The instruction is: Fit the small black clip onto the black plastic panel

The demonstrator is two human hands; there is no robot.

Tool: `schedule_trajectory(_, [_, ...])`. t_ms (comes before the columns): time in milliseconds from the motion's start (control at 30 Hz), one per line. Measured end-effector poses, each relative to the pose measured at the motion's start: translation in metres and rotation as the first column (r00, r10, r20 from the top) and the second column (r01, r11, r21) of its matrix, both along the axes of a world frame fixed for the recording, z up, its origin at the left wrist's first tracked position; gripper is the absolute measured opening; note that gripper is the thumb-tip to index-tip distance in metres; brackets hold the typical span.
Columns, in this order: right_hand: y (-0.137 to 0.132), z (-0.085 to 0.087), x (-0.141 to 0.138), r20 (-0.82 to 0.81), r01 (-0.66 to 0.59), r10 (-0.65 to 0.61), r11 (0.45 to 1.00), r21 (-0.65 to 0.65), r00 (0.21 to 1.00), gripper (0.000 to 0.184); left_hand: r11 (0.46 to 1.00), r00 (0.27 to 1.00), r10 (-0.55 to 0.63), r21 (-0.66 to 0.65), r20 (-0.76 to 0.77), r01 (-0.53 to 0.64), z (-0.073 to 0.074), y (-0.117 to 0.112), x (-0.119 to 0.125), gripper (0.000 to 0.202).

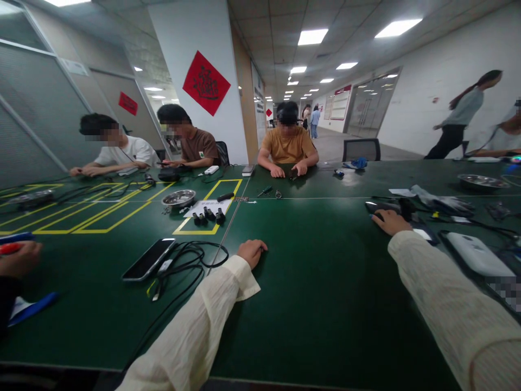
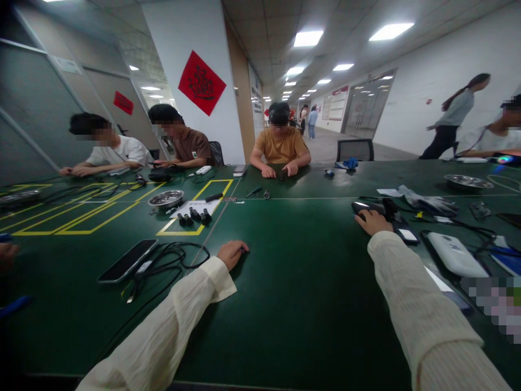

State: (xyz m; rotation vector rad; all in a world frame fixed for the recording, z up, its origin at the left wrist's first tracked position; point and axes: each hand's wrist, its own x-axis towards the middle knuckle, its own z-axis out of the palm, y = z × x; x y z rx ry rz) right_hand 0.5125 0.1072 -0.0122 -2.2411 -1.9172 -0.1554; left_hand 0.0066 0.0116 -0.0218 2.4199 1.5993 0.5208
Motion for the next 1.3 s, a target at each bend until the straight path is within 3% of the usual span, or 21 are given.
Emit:
schedule_trajectory(200, [-0.009, 0.022, -0.008, -0.187, 0.220, -0.183, 0.954, 0.203, 0.965, 0.053, 1.000, 1.000, -0.011, 0.010, -0.024, 0.011, 0.003, -0.001, 0.001, 0.027])
schedule_trajectory(333, [-0.004, 0.036, -0.001, -0.306, 0.338, -0.286, 0.932, 0.134, 0.908, 0.052, 1.000, 0.999, -0.012, 0.013, -0.039, 0.013, 0.002, -0.001, 0.001, 0.026])
schedule_trajectory(500, [0.007, 0.047, 0.011, -0.370, 0.380, -0.350, 0.925, 0.010, 0.861, 0.046, 1.000, 0.998, -0.014, 0.020, -0.056, 0.015, -0.001, 0.000, 0.000, 0.027])
schedule_trajectory(633, [0.011, 0.043, 0.017, -0.356, 0.370, -0.347, 0.929, -0.005, 0.868, 0.032, 1.000, 0.998, -0.016, 0.014, -0.060, 0.017, 0.000, 0.000, 0.001, 0.027])
schedule_trajectory(867, [0.013, 0.026, 0.022, -0.404, 0.478, -0.405, 0.874, 0.094, 0.820, 0.031, 1.000, 0.995, -0.022, 0.001, -0.094, 0.022, 0.004, -0.001, 0.002, 0.025])
schedule_trajectory(1100, [0.001, 0.042, 0.010, -0.447, 0.386, -0.259, 0.896, 0.220, 0.856, 0.033, 0.998, 0.993, -0.055, 0.019, -0.106, 0.057, 0.003, -0.002, 0.002, 0.023])
schedule_trajectory(1200, [-0.008, 0.045, -0.021, -0.428, 0.226, -0.081, 0.927, 0.300, 0.900, 0.039, 0.997, 0.995, -0.048, 0.049, -0.089, 0.052, 0.003, -0.003, 0.004, 0.021])
schedule_trajectory(1300, [-0.022, 0.035, -0.064, -0.416, 0.038, 0.109, 0.943, 0.332, 0.903, 0.036, 0.997, 0.998, -0.044, 0.064, -0.042, 0.047, 0.003, -0.004, 0.004, 0.017])
